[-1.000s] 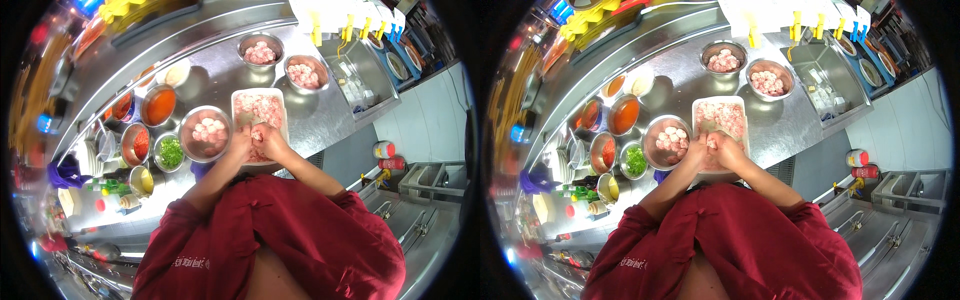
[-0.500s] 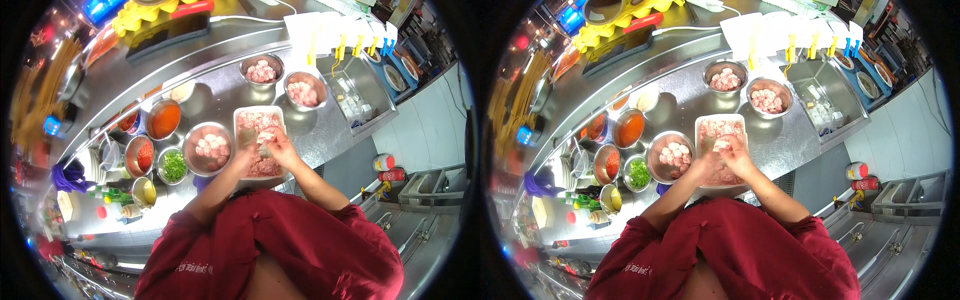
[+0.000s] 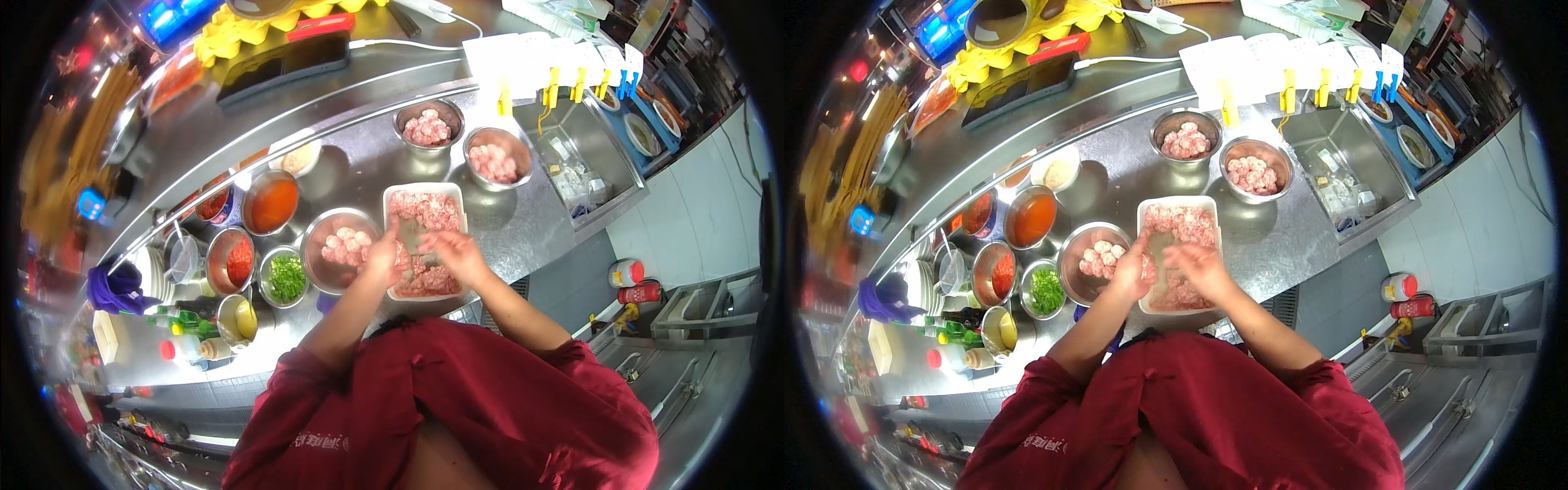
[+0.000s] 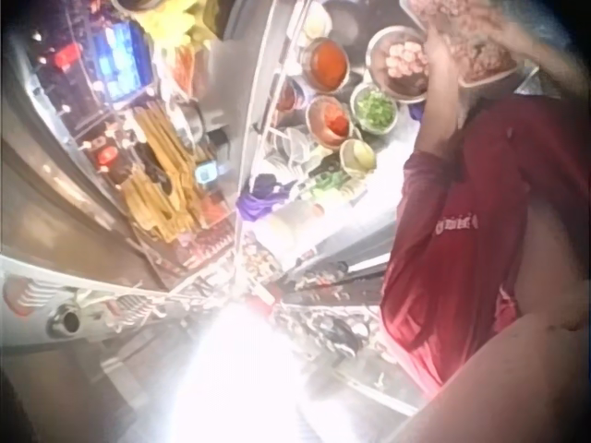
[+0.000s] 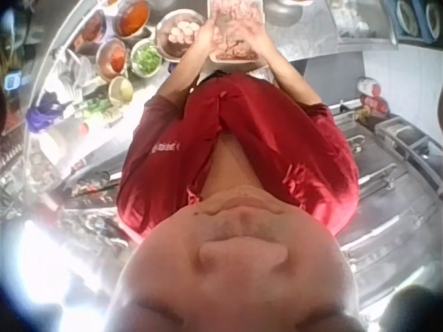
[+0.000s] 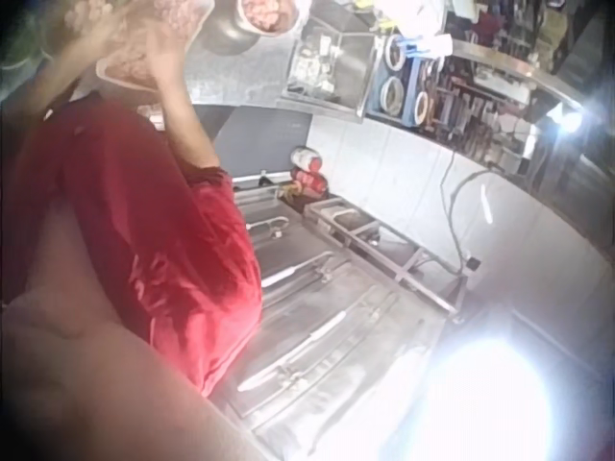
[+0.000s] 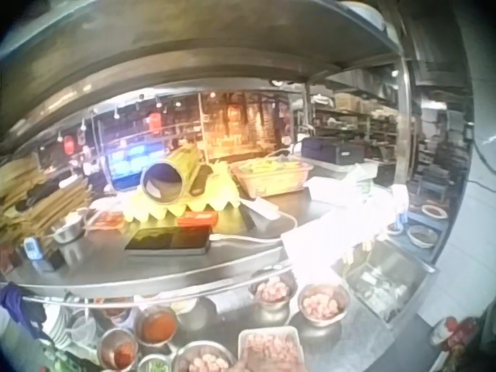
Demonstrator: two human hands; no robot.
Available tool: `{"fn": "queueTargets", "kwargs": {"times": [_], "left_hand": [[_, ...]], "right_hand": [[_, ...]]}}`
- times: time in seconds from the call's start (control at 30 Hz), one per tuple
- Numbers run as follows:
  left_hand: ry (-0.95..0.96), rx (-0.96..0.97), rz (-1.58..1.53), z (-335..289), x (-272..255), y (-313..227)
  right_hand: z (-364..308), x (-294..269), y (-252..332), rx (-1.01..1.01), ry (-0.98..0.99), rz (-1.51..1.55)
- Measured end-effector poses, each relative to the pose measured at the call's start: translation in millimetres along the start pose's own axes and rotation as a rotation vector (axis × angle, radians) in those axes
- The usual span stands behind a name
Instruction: The person forms meatballs by hand from ground meat in a container, rolling them into balls and placing them into a metal bowl. After finishing, the person carries the container to a refrigerator, stores it, and washes their hands at a sink.
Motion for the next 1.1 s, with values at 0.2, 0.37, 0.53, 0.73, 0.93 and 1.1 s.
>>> {"fn": "queueTargets", "kwargs": {"times": [0.2, 0.37, 0.53, 0.73, 0.93, 1.1], "left_hand": [[-0.372, 0.219, 0.556, -4.3, 4.5, -1.7], [-0.502, 0.210, 0.319, -4.9, -23.0, -7.3], [-0.344, 0.042, 0.038, -10.4, -37.7, 19.9], [-0.548, 0.014, 0.463, -2.1, -26.6, 17.9], [-0.587, 0.163, 0.553, -18.3, 25.5, -13.0], [-0.589, 0.040, 0.138, -16.6, -36.3, 7.5]], "right_hand": [[4.2, -5.1, -57.9, 0.512, -0.160, 0.857], [22.7, -9.3, -85.1, 0.336, 0.294, 0.808], [18.9, 14.1, 5.7, 0.193, 0.041, 0.004], [18.7, -30.9, -80.5, 0.423, -0.381, 0.537], [10.0, -25.1, -99.9, 0.647, -0.235, 0.512], [18.9, 5.3, -49.9, 0.509, -0.033, 0.403]]}}
Point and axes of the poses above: each hand's wrist, its own z-axis towards the middle knuckle, its own x-axis out of the palm, y = z × x, the point moved 9 cm from there along z, towards the middle knuckle, and after that the axes turned 3 degrees about -y, right-handed, at the moved point
